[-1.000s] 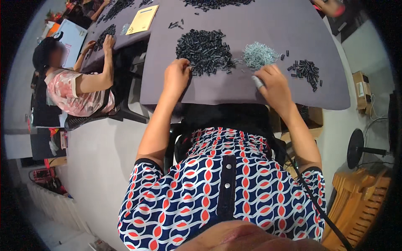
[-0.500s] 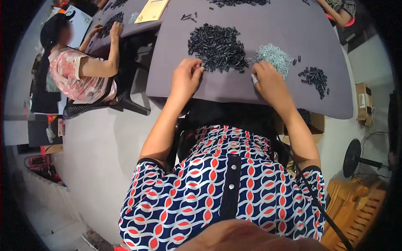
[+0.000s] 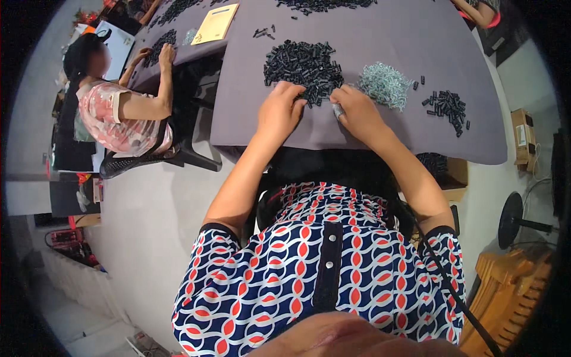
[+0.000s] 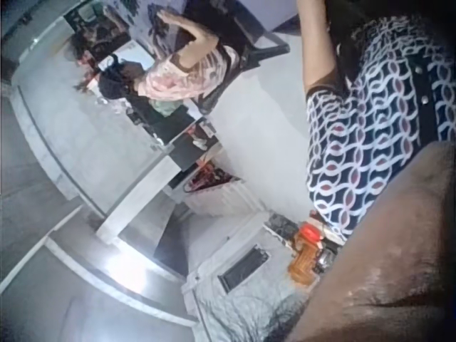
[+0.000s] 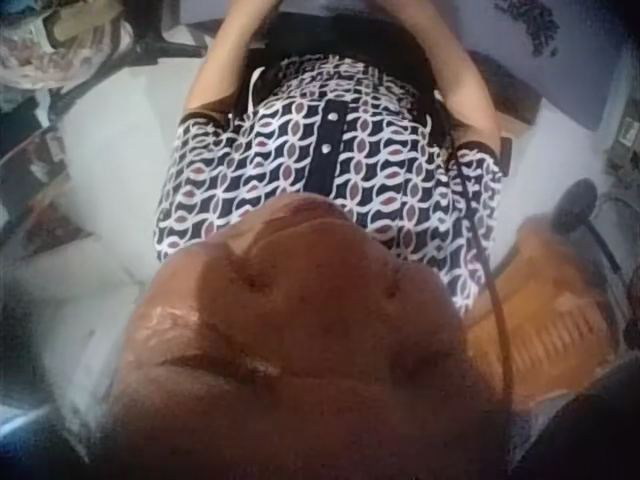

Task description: The person assembles components by repeatedly picking up small plastic pieces and inserting metal pins into them by hand.

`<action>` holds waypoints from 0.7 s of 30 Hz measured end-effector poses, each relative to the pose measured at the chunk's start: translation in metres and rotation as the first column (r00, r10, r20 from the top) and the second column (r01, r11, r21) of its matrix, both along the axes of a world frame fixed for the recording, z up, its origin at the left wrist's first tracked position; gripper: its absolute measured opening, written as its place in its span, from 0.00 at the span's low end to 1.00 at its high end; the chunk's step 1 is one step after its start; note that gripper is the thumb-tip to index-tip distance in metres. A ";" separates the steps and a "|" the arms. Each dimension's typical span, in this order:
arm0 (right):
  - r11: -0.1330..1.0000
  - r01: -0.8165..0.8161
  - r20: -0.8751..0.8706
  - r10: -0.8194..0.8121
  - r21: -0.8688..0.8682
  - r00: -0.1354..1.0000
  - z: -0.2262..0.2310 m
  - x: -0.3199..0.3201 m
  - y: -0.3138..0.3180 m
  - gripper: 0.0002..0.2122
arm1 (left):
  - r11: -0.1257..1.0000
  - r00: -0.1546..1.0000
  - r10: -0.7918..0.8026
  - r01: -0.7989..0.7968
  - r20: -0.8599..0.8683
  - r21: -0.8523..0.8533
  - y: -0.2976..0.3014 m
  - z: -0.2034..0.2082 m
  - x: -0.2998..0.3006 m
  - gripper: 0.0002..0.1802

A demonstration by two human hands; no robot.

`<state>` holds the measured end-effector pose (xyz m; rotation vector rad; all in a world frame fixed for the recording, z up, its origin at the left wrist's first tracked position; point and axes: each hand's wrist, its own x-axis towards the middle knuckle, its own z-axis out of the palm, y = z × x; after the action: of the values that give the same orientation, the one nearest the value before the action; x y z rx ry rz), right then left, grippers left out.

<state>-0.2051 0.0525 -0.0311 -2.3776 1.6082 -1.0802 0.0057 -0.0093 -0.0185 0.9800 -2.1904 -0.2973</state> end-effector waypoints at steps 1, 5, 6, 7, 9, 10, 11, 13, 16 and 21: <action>1.000 0.003 -0.014 -0.003 -0.008 1.000 0.000 -0.001 0.001 0.12 | 1.000 1.000 0.001 -0.001 0.002 0.003 -0.001 0.000 -0.002 0.13; 0.997 -0.052 0.027 0.053 -0.051 0.998 0.000 -0.006 0.020 0.10 | 0.998 0.997 0.006 -0.002 0.073 -0.060 -0.002 -0.004 -0.003 0.12; 0.999 -0.026 0.037 0.027 -0.030 0.999 -0.004 -0.009 0.022 0.13 | 0.999 0.997 0.007 -0.004 0.071 -0.051 -0.003 -0.004 -0.003 0.12; 1.000 -0.001 0.045 0.002 -0.009 0.999 -0.005 -0.011 0.024 0.16 | 0.999 0.997 0.006 -0.003 0.072 -0.048 -0.002 -0.004 -0.002 0.12; 1.000 0.001 0.069 0.000 -0.013 0.998 -0.005 -0.015 0.029 0.15 | 1.000 0.999 -0.007 0.008 0.046 -0.006 0.001 -0.005 0.001 0.10; 1.000 0.004 0.093 -0.002 -0.021 0.996 -0.005 -0.016 0.030 0.15 | 1.000 0.999 -0.007 0.007 0.047 -0.003 0.002 -0.006 0.003 0.10; 1.000 0.004 0.094 -0.002 -0.018 0.996 -0.005 -0.016 0.030 0.15 | 1.000 0.999 -0.025 0.026 0.041 -0.008 0.003 -0.007 0.006 0.09; 1.000 0.002 0.132 0.001 -0.025 0.991 -0.005 -0.017 0.030 0.15 | 0.999 0.998 -0.046 0.047 0.037 -0.010 0.003 -0.011 0.014 0.08; 1.000 0.015 0.161 -0.011 -0.024 0.987 -0.005 -0.017 0.031 0.14 | 0.999 0.999 -0.045 0.044 0.015 0.022 0.005 -0.012 0.020 0.09; 0.999 0.045 0.153 -0.049 0.030 0.987 -0.003 -0.017 0.032 0.15 | 0.968 0.984 -0.004 0.048 -0.179 0.245 0.005 -0.004 0.006 0.12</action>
<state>-0.2223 0.0849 -0.0337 -2.1908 1.6224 -1.2097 0.0114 -0.0041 -0.0223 1.0171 -2.0373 -0.6596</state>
